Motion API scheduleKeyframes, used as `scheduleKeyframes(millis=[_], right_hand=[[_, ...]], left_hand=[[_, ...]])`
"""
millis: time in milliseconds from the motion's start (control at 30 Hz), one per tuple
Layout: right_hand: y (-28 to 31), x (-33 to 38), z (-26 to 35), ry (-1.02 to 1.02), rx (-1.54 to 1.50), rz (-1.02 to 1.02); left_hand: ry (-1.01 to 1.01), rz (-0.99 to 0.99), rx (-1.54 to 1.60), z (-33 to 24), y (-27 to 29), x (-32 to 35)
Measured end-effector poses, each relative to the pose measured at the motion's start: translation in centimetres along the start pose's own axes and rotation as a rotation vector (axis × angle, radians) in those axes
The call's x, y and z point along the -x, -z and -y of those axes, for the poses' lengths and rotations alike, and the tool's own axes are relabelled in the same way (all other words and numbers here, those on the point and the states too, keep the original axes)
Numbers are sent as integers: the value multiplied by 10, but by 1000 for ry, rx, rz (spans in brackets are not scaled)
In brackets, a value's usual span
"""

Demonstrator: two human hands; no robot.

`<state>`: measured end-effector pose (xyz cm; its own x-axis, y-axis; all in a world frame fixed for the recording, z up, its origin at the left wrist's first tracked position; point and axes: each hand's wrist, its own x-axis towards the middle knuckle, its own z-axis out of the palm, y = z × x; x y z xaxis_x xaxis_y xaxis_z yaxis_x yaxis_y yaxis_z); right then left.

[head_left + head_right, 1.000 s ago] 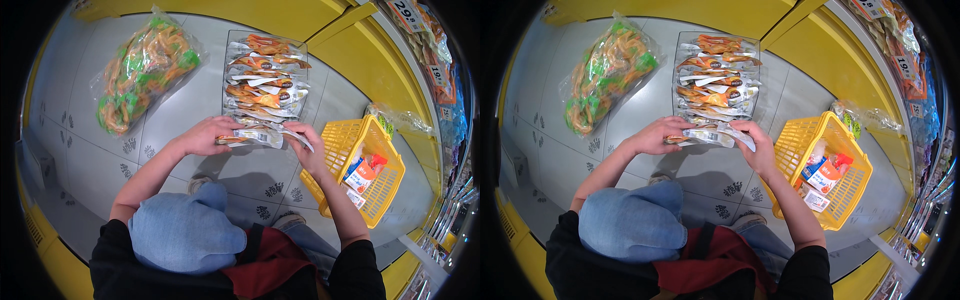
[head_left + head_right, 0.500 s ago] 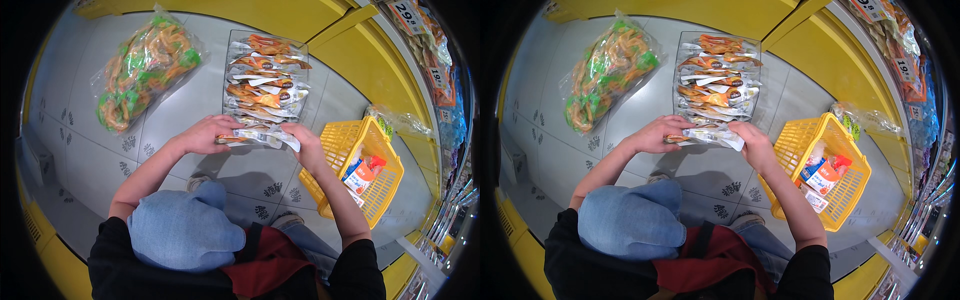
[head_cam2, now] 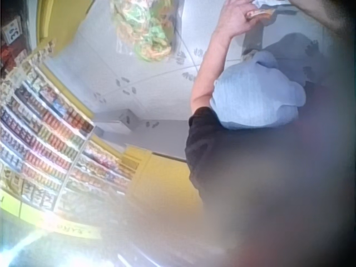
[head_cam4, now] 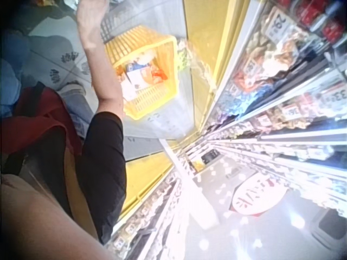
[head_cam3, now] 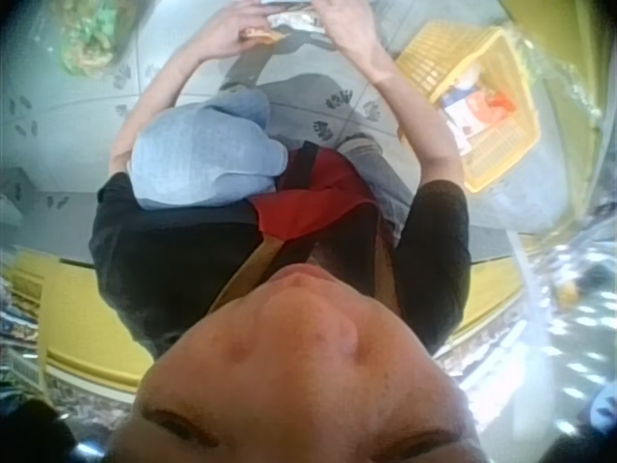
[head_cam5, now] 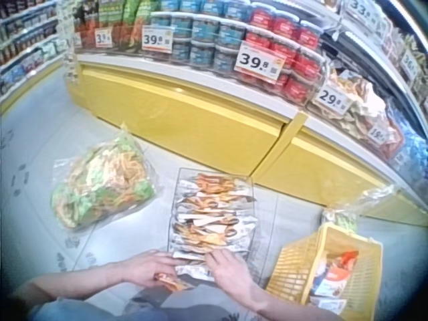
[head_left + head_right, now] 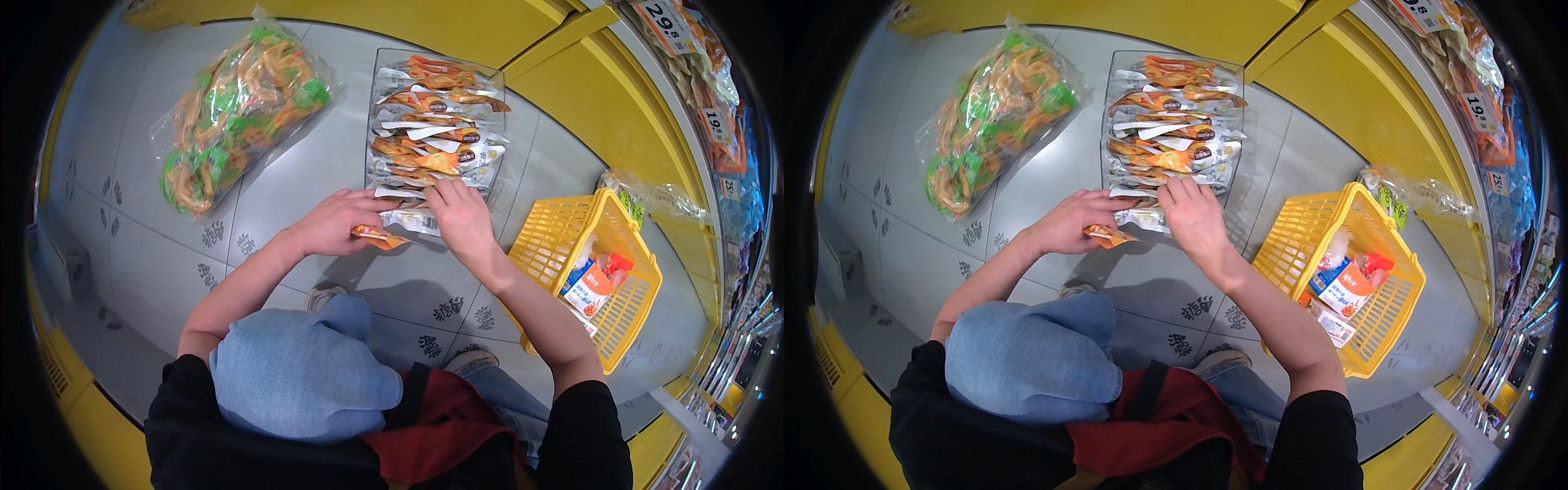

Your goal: The person sorts small food packets from a container and a shopping basket into plastic bags, organizing them one by one.

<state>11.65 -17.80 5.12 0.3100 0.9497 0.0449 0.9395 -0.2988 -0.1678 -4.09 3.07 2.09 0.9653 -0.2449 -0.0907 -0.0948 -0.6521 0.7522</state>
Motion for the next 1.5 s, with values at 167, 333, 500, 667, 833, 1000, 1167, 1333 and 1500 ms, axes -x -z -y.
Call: scheduleKeyframes(millis=[167,333,500,667,833,1000,1167,1333,1500], right_hand=[[0,3,-7,71,-162,-123],[-1,7,-25,61,-87,-33],[25,5,-10,-26,-262,-92],[92,13,34,176,-247,-157],[66,19,20,215,-452,-61],[69,18,6,-5,-487,20],[69,24,0,-179,-564,71],[62,26,0,-144,-461,-33],[75,6,-5,-42,-170,-130]], left_hand=[[56,-116,304,4,5,3],[438,-95,1033,-13,17,2],[489,-10,638,-38,27,-6],[449,235,412,-67,41,-14],[504,456,1116,-57,42,-16],[327,60,986,-39,52,-11],[292,-23,881,-40,51,-11],[274,-313,304,-45,43,-18],[210,-558,202,-31,48,-29]])
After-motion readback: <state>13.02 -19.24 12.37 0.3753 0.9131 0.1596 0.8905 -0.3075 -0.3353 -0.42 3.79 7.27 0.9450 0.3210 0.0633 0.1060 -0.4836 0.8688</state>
